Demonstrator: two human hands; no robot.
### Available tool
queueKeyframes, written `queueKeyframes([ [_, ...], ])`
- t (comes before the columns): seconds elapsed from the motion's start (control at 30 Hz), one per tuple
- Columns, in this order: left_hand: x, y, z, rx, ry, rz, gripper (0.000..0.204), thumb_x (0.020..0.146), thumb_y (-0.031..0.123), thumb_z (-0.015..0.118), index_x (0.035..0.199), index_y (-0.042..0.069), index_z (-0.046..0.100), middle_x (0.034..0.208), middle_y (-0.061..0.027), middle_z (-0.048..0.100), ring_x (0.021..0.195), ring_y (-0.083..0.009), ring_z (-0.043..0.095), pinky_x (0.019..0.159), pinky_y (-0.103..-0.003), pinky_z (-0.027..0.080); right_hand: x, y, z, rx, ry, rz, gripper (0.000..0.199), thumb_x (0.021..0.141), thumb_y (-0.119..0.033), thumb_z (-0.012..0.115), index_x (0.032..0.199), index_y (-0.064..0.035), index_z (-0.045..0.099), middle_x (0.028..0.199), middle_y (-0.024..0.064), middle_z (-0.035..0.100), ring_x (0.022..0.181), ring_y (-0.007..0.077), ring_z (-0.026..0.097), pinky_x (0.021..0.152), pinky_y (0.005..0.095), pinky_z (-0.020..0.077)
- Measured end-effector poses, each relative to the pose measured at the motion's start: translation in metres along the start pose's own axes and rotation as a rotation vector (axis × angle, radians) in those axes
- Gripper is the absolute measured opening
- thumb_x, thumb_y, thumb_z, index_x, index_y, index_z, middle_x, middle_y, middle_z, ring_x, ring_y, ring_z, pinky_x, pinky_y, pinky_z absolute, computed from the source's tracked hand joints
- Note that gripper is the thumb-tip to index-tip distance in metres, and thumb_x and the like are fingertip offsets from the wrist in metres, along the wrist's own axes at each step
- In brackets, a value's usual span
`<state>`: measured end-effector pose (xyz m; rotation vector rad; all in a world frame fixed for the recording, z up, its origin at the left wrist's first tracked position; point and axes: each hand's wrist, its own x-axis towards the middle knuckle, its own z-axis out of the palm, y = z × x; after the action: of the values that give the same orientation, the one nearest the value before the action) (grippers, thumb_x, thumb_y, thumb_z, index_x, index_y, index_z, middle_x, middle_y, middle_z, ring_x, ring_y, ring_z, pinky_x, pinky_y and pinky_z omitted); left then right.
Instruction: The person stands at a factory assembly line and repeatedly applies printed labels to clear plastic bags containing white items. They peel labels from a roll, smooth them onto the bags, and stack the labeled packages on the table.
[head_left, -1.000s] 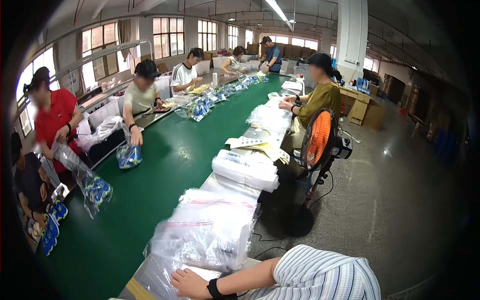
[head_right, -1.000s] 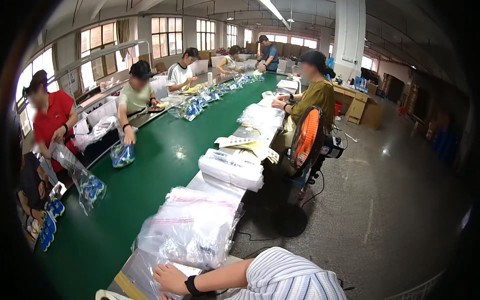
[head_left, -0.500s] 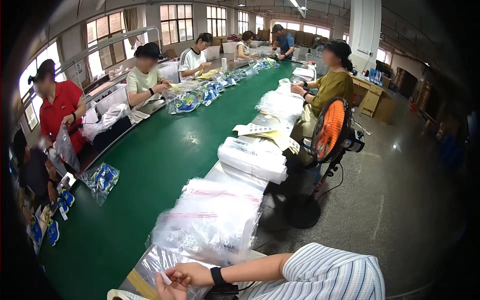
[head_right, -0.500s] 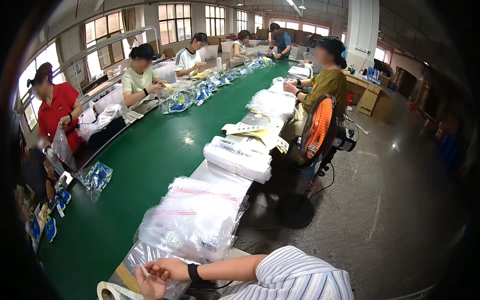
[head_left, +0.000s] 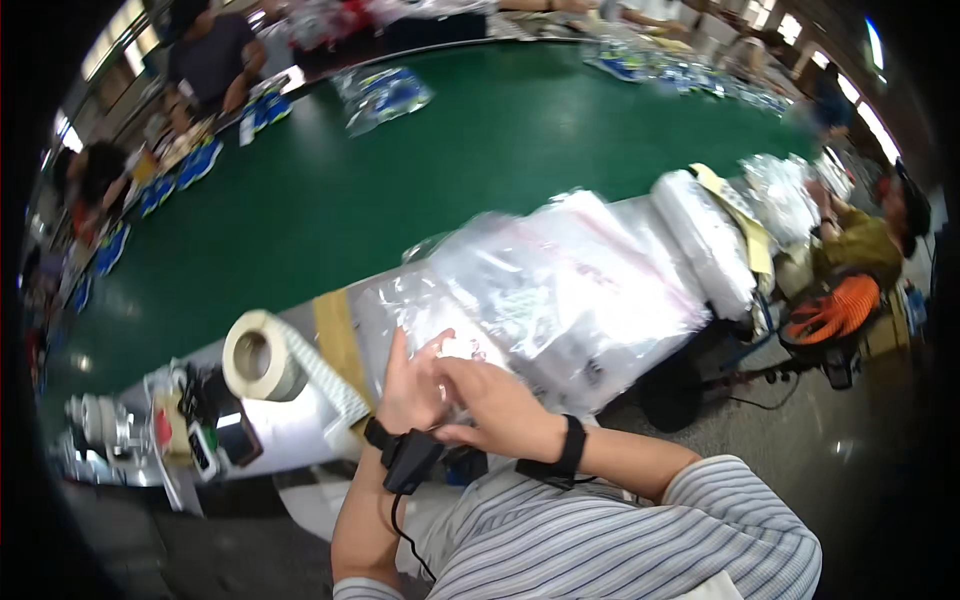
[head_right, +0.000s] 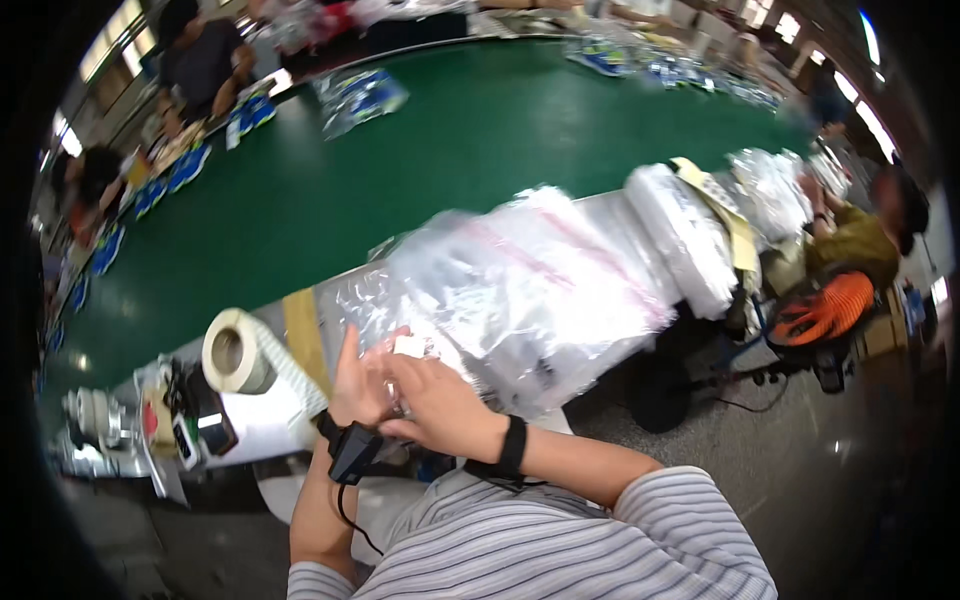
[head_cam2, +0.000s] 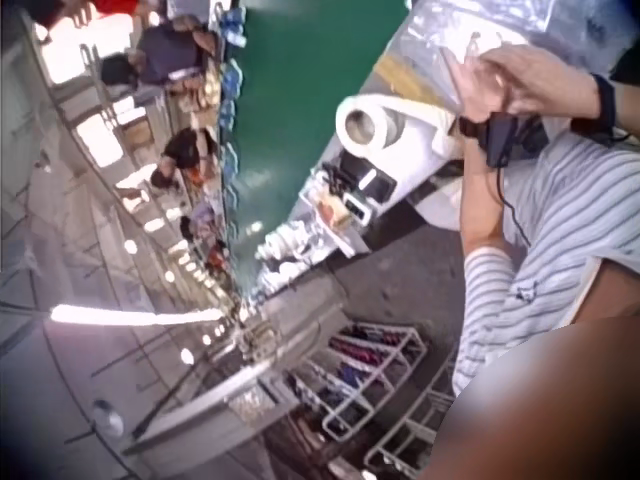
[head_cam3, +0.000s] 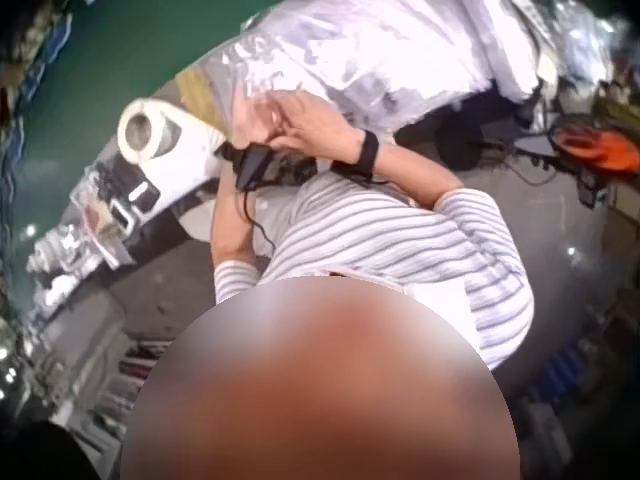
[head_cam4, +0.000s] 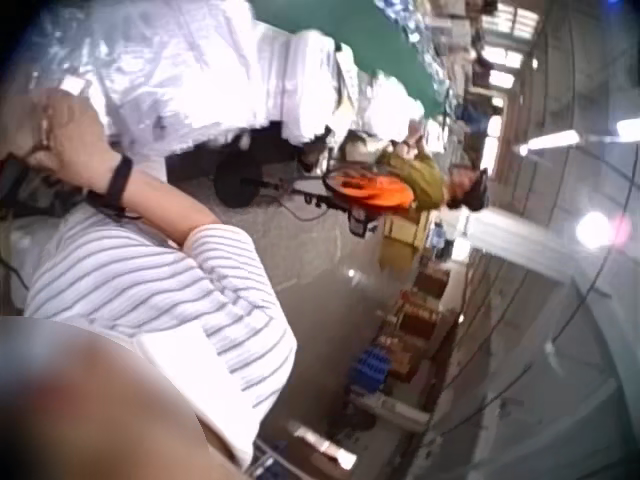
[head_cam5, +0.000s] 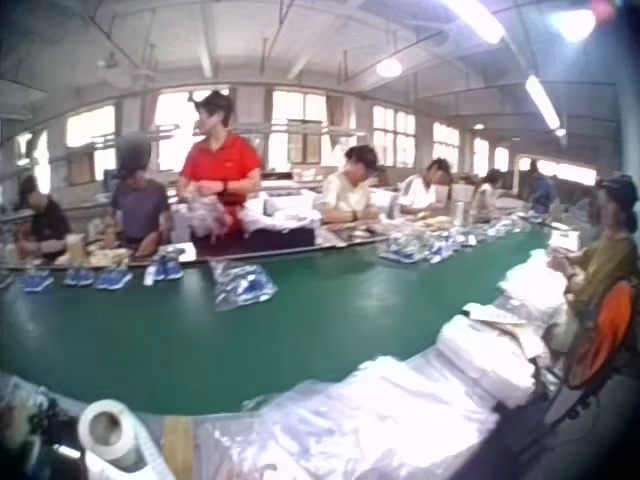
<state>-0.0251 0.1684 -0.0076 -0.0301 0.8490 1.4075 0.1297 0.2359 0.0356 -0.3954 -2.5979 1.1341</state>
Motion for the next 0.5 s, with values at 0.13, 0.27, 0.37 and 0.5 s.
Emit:
queueKeyframes([
  [0.13, -0.08, 0.0, 0.006, -0.148, -0.126, 0.282, 0.083, 0.095, 0.067, 0.027, 0.145, 0.001, 0.026, 0.137, -0.0214, 0.045, 0.113, -0.0316, 0.055, 0.088, -0.041, 0.051, -0.001, 0.005, 0.011, -0.395, 0.102, -0.258, 0.064, 0.074, -0.015, 0.073, 0.129, 0.0003, 0.046, 0.124, 0.0149, 0.055, 0.113, 0.0337, 0.053, 0.095, 0.0444, 0.0424],
  [0.27, -0.125, -0.006, 0.003, 0.305, 0.065, 0.536, 0.056, 0.101, 0.047, 0.038, 0.125, -0.001, 0.052, 0.125, -0.0192, 0.057, 0.113, -0.0285, 0.057, 0.086, -0.037, 0.052, 0.017, 0.014, -0.002, -0.125, 0.229, -0.193, 0.016, 0.083, -0.009, 0.065, 0.098, -0.0055, 0.064, 0.097, 0.0112, 0.066, 0.081, 0.0305, 0.065, 0.069, 0.0366, 0.0524],
  [0.37, -0.109, -0.014, -0.001, 0.769, 0.371, 0.655, 0.028, 0.097, 0.022, 0.054, 0.089, -0.001, 0.067, 0.105, -0.0109, 0.07, 0.112, -0.0253, 0.06, 0.088, -0.034, 0.05, 0.019, 0.023, -0.038, -0.082, 0.467, -0.066, 0.003, 0.087, -0.006, 0.062, 0.088, -0.0037, 0.063, 0.082, 0.0129, 0.063, 0.067, 0.0299, 0.062, 0.059, 0.0356, 0.0492],
  [0.5, -0.048, -0.021, 0.001, 1.708, 0.251, 1.053, 0.039, 0.09, 0.029, 0.061, 0.116, 0.001, 0.06, 0.131, -0.0157, 0.055, 0.128, -0.0315, 0.047, 0.099, -0.048, 0.041, -0.009, 0.053, -0.094, -0.43, 0.725, 0.152, 0.008, 0.085, -0.006, 0.064, 0.082, -0.0004, 0.059, 0.083, 0.0119, 0.06, 0.07, 0.0293, 0.059, 0.062, 0.0364, 0.0467],
])
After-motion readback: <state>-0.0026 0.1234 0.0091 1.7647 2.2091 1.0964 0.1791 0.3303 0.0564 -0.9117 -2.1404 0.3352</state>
